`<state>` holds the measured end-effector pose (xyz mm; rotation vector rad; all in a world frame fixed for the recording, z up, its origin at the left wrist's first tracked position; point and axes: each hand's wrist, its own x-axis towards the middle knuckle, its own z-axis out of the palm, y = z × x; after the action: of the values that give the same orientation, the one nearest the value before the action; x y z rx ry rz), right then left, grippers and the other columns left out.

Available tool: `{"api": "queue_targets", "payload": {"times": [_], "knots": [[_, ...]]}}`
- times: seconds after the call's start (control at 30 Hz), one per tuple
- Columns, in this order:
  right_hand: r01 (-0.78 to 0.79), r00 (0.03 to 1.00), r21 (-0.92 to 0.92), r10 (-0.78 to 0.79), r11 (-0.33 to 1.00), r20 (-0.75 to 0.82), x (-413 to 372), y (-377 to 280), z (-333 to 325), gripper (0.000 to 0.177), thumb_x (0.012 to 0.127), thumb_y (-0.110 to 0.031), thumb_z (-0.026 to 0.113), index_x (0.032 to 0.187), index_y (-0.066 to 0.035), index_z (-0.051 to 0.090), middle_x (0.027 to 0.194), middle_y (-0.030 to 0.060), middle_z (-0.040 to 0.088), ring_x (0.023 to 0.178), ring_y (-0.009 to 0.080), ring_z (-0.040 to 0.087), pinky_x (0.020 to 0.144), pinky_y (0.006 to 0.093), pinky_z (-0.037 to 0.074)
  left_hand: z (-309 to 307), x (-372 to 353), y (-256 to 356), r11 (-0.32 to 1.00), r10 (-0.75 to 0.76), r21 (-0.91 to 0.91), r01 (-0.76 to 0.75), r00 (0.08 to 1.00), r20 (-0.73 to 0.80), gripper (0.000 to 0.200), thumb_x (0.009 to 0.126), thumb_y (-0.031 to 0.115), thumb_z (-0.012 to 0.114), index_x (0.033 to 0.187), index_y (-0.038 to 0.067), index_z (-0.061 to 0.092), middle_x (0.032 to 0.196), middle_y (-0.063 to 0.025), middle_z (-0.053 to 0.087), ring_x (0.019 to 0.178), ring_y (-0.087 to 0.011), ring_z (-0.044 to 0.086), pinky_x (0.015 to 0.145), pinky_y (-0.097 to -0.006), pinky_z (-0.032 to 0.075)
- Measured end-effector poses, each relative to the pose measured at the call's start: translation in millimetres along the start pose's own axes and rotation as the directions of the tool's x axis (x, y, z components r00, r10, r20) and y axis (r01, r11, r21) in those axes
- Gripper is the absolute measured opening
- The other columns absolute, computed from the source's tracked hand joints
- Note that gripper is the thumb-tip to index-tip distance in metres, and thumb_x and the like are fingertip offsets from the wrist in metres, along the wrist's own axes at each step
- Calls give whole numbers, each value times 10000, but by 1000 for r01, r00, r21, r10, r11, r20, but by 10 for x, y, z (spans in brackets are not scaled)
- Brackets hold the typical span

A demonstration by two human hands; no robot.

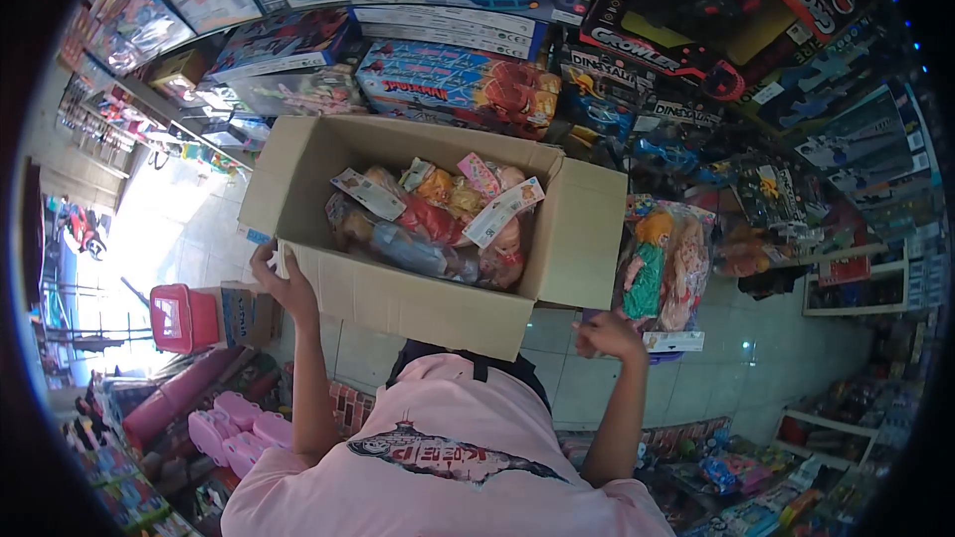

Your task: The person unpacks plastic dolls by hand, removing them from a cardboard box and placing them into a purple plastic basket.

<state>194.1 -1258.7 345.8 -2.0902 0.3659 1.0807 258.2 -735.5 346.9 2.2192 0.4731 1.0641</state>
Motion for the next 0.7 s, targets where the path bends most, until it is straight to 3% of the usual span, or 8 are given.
{"api": "queue_targets", "payload": {"times": [0.1,0.17,0.2,0.4,0.47,0.6,0.67,0.7], "knots": [[105,989,185,-121,977,79,-539,-614,-337,436,1000,-369,535,818,-21,726,684,53,702,606,164,666,556,270,509,252,95,596,914,-90,-346,211,938,335,237,941,82,608,1159,-1,567,1063,-91,577,943,-215,556,868,-342,458],[440,868,475,-496,762,-10,-532,-831,-402,368,992,-314,566,903,4,727,794,100,724,682,159,695,527,259,497,546,23,739,855,3,-440,275,845,535,220,972,100,581,1162,-10,572,1038,-97,609,918,-195,580,839,-319,474],[493,861,461,-492,738,-132,-449,-1030,-328,339,998,-294,555,977,3,716,863,104,727,767,154,694,592,260,509,708,-46,795,858,118,-465,216,800,589,234,974,118,581,1165,-17,574,1035,-112,624,921,-199,597,831,-323,482],[657,648,87,-502,749,-573,1121,-1427,475,327,977,-151,534,1238,42,576,1280,191,592,1144,302,597,969,350,466,1482,-590,1040,938,140,-266,223,460,877,396,914,234,659,1184,-46,585,1057,-216,671,939,-314,678,810,-394,524],[480,627,-251,-529,841,-572,1433,-1397,664,376,943,-88,532,1296,41,517,1329,249,528,1222,392,531,1022,428,435,1638,-646,1099,987,17,-33,156,107,994,409,883,231,674,1188,-29,594,1039,-239,682,974,-348,685,822,-414,526],[543,565,-239,-561,805,-605,1337,-1433,833,483,907,-38,537,1373,49,440,1391,287,474,1305,427,462,1082,454,389,1592,-824,1141,949,149,-216,229,280,949,359,869,154,668,1182,-9,598,1007,-240,695,952,-365,697,812,-415,534],[535,807,205,-424,819,-411,995,-1580,709,604,859,0,572,1434,42,390,1475,300,389,1378,454,372,1135,452,341,1513,-861,1187,840,328,-478,256,463,824,278,865,59,665,1123,-16,596,870,-153,670,763,-225,650,700,-349,508],[538,807,205,-429,818,-407,991,-1552,742,604,859,0,572,1434,42,390,1475,300,389,1378,454,372,1135,452,341,1473,-863,1226,842,323,-475,254,466,823,278,865,59,665,1123,-16,596,870,-153,670,763,-225,650,700,-349,508]]}}
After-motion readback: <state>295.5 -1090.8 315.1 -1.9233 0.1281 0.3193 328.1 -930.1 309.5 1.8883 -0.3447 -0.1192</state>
